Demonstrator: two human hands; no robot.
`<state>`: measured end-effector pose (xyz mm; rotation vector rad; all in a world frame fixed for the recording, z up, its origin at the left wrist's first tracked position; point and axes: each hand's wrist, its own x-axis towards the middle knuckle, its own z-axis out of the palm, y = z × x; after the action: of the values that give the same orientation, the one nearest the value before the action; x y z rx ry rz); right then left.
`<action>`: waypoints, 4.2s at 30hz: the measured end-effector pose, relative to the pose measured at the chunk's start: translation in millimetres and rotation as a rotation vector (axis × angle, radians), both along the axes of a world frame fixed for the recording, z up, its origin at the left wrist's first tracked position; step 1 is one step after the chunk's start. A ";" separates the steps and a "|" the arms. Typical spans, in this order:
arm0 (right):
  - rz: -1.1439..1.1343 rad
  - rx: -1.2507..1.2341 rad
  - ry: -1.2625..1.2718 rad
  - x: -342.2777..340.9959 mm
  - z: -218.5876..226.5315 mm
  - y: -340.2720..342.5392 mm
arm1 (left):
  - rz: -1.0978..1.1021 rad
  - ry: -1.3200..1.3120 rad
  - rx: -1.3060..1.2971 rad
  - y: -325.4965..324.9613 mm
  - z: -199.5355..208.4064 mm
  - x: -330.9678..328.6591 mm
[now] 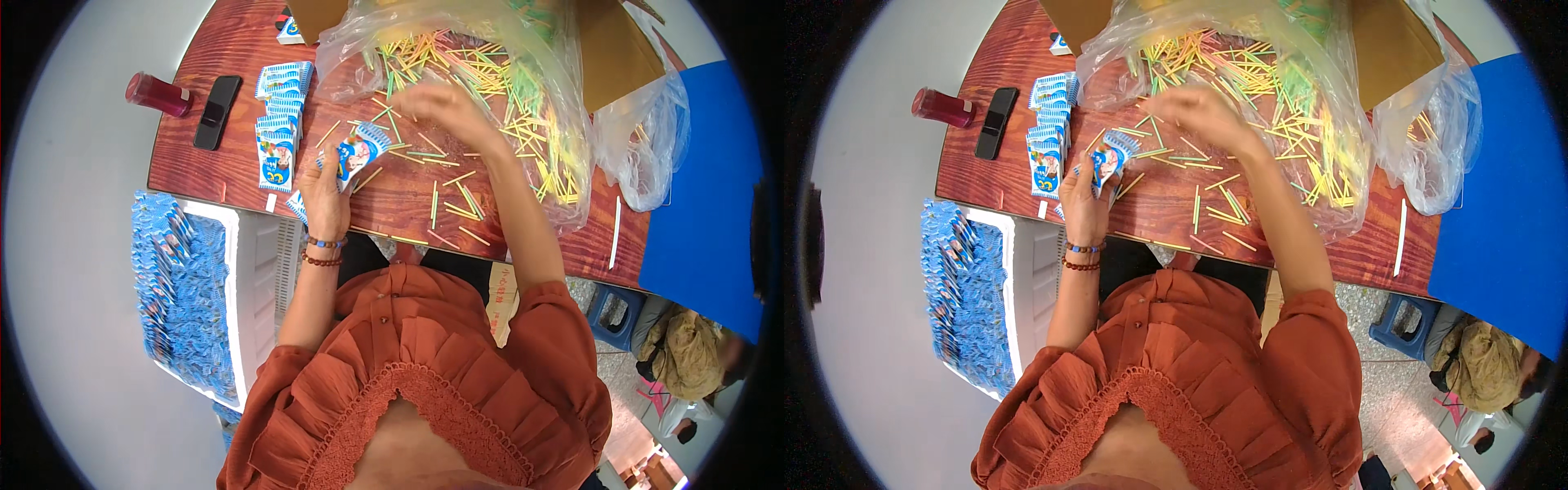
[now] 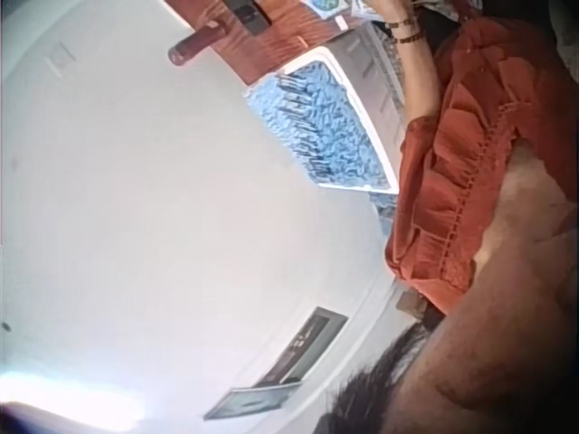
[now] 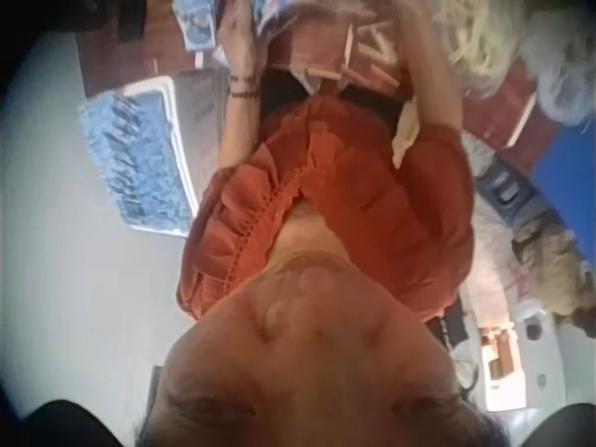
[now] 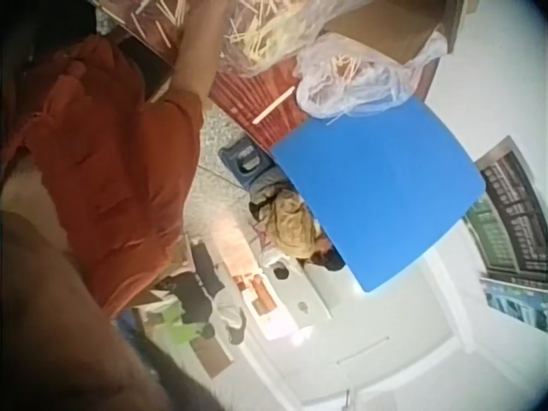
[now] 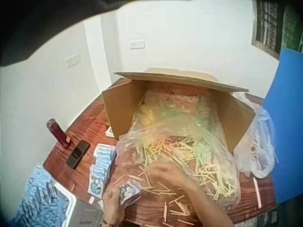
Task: Packaging small blue packets into clear plastic bags along with yellow shredded paper filler.
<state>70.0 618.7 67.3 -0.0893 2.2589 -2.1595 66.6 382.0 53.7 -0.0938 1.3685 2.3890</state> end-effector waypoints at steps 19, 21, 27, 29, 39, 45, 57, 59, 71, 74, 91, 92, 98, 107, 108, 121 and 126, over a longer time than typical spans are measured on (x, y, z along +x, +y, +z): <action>-0.706 1.537 0.458 -161.6 -58.9 7.2 | 0.036 -0.022 0.064 -15.7 0.0 -9.1; -0.485 1.215 0.148 -166.6 -53.6 23.3 | 0.025 -0.027 0.066 -13.0 -1.6 -9.8; -0.470 1.326 0.136 -155.6 -42.0 26.5 | -0.001 -0.054 0.064 -6.2 -2.5 -5.3; -0.379 1.363 0.153 -136.7 -24.3 22.1 | 0.012 -0.040 0.066 -12.4 -4.0 -5.1; -0.491 0.560 0.221 -67.8 -51.1 114.2 | -0.095 -0.073 0.156 20.4 3.8 0.8; -0.464 0.000 -0.159 -11.8 -3.1 107.7 | -0.136 -0.114 0.128 35.1 2.7 3.6; -0.475 -0.769 0.499 54.2 59.0 -38.8 | -0.106 -0.038 0.214 65.5 16.0 20.3; -0.479 -0.742 0.562 54.9 57.7 -46.7 | -0.105 -0.024 0.224 63.1 13.3 20.3; -0.523 -0.338 0.493 59.4 55.0 -74.9 | -0.075 0.020 0.263 60.4 17.0 22.4; -0.535 -0.347 0.471 59.3 56.9 -81.2 | -0.064 0.018 0.286 60.0 14.7 21.1; -0.512 -0.050 0.474 52.0 35.2 -79.1 | -0.054 0.032 0.352 59.6 12.2 16.6; -0.490 -0.145 0.472 52.0 36.3 -77.1 | -0.054 0.044 0.365 61.7 12.0 16.3; -0.364 0.222 0.448 52.3 51.7 -64.1 | -0.088 0.034 0.480 66.6 5.5 8.1; -0.463 0.288 0.225 60.4 44.9 -67.1 | -0.128 -0.083 0.623 60.4 0.1 -0.9; -0.459 0.292 0.228 58.9 44.8 -67.8 | -0.142 -0.080 0.678 60.1 0.0 -1.9; -0.295 0.435 0.401 1.5 68.4 -74.4 | 0.060 0.225 0.507 -0.4 -0.7 -36.6; -0.141 0.137 0.207 -20.8 43.8 -124.0 | 0.311 0.200 0.032 -68.9 -25.5 -37.4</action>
<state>49.3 494.6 111.1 -0.1642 2.5943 -2.1431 29.2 313.2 28.2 -0.0642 1.4973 2.7402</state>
